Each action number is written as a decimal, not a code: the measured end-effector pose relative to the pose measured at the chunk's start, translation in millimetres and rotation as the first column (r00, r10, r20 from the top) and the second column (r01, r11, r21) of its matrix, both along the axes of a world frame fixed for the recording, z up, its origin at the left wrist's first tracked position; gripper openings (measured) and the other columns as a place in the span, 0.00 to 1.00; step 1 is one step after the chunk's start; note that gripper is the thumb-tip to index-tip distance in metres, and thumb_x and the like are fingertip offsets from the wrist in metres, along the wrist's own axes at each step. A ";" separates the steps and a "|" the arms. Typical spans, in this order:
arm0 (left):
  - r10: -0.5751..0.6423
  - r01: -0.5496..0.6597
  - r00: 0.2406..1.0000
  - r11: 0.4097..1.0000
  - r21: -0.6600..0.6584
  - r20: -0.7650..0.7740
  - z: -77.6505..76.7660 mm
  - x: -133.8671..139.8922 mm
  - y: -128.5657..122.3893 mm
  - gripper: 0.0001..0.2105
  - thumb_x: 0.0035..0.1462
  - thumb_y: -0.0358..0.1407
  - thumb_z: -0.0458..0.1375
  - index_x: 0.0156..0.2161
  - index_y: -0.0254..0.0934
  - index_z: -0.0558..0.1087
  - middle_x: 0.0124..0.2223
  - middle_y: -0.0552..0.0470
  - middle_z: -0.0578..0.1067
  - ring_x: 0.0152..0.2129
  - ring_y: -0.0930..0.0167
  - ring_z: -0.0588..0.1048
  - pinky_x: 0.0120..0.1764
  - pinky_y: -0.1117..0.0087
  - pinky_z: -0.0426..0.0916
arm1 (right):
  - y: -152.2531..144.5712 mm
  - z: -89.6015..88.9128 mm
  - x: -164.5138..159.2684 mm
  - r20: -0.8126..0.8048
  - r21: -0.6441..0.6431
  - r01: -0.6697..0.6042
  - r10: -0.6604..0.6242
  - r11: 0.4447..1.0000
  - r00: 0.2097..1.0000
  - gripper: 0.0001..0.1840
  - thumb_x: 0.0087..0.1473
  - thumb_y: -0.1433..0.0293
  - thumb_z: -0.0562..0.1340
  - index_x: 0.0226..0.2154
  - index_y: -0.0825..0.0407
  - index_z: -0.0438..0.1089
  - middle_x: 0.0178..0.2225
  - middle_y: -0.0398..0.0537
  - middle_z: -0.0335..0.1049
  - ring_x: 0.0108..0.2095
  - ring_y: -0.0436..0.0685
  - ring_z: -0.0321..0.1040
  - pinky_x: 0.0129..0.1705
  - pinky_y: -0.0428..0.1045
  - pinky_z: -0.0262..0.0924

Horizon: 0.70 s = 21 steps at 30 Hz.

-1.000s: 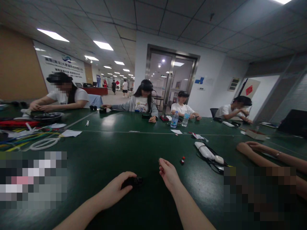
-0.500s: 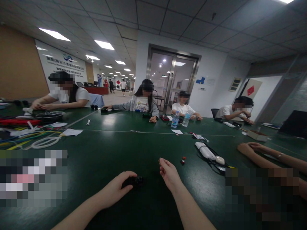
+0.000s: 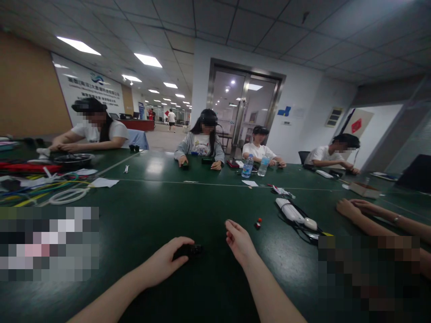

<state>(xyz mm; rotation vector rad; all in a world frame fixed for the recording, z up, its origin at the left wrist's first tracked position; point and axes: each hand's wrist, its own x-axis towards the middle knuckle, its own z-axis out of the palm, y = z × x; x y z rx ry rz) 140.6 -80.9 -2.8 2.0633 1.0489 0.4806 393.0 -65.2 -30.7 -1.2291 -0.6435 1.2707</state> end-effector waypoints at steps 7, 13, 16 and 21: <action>0.004 -0.003 1.000 0.999 -0.038 0.010 -4.6 -3.3 2.8 0.21 0.52 0.40 0.52 0.52 0.46 0.60 0.53 0.54 0.64 0.50 0.68 0.62 0.52 0.63 0.56 | -16.2 22.8 -16.3 0.517 0.236 -0.033 -0.096 0.971 0.851 0.15 0.45 0.62 0.60 0.38 0.49 0.66 0.36 0.46 0.67 0.35 0.53 0.64 0.36 0.50 0.60; -0.009 0.009 0.999 1.000 0.017 0.035 -7.2 -0.3 3.6 0.21 0.51 0.38 0.53 0.52 0.45 0.60 0.52 0.53 0.65 0.49 0.68 0.63 0.53 0.64 0.55 | -38.3 34.4 -51.8 0.773 0.126 -0.493 0.227 0.861 0.593 0.12 0.44 0.66 0.61 0.36 0.48 0.69 0.33 0.42 0.67 0.33 0.52 0.62 0.35 0.48 0.57; -0.020 0.020 0.999 1.000 0.017 0.039 -3.4 0.8 1.2 0.20 0.51 0.38 0.52 0.52 0.45 0.60 0.52 0.53 0.65 0.49 0.69 0.63 0.52 0.63 0.56 | -40.2 31.7 -59.0 0.805 0.007 -0.539 0.315 0.842 0.503 0.12 0.43 0.67 0.62 0.36 0.46 0.69 0.34 0.42 0.66 0.34 0.52 0.62 0.36 0.47 0.56; -0.052 0.052 0.998 0.999 0.007 0.028 6.5 0.3 -2.9 0.17 0.52 0.37 0.52 0.49 0.44 0.62 0.49 0.54 0.66 0.47 0.69 0.64 0.49 0.65 0.59 | -40.0 31.9 -58.2 0.850 -0.048 -0.568 0.332 0.822 0.408 0.09 0.44 0.65 0.62 0.32 0.45 0.69 0.37 0.42 0.64 0.38 0.54 0.60 0.39 0.48 0.55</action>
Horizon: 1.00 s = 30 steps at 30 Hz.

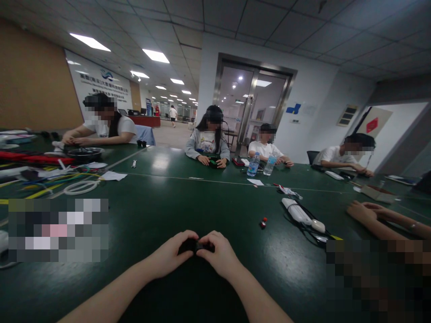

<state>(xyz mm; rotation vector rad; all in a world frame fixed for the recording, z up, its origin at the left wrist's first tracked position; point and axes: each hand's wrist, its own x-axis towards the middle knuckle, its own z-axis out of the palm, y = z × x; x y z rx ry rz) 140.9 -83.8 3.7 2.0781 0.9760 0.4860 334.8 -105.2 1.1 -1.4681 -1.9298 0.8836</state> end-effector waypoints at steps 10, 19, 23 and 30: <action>-0.034 0.033 0.999 0.995 0.099 0.003 -4.7 3.6 1.8 0.12 0.52 0.35 0.51 0.43 0.43 0.65 0.47 0.55 0.67 0.45 0.71 0.64 0.49 0.68 0.57 | 0.8 -0.5 0.3 0.046 0.038 -0.017 0.016 0.999 0.999 0.10 0.44 0.66 0.61 0.34 0.46 0.69 0.36 0.42 0.63 0.38 0.53 0.60 0.37 0.47 0.55; -0.042 0.043 0.999 0.992 0.117 -0.006 -4.6 4.9 1.0 0.12 0.52 0.35 0.51 0.43 0.44 0.66 0.47 0.55 0.67 0.46 0.70 0.64 0.50 0.66 0.57 | -2.1 6.6 1.9 0.149 0.108 -0.083 0.067 0.991 0.987 0.10 0.45 0.66 0.61 0.35 0.45 0.69 0.37 0.43 0.64 0.40 0.55 0.58 0.40 0.49 0.52; -0.044 0.045 0.999 0.994 0.103 -0.016 -2.4 4.4 -0.8 0.13 0.52 0.35 0.50 0.44 0.46 0.67 0.48 0.56 0.66 0.48 0.69 0.62 0.51 0.65 0.57 | -1.9 6.2 0.7 0.154 0.070 -0.088 0.076 0.994 0.985 0.11 0.45 0.65 0.61 0.35 0.46 0.69 0.37 0.43 0.63 0.40 0.55 0.58 0.40 0.50 0.53; -0.034 0.047 0.993 0.992 0.121 -0.112 2.7 1.8 1.0 0.14 0.54 0.37 0.48 0.45 0.52 0.69 0.52 0.59 0.63 0.49 0.67 0.62 0.52 0.68 0.57 | -2.1 0.5 10.0 0.016 0.021 -0.041 0.041 0.999 0.999 0.23 0.40 0.66 0.64 0.43 0.43 0.65 0.40 0.42 0.62 0.41 0.55 0.59 0.41 0.49 0.55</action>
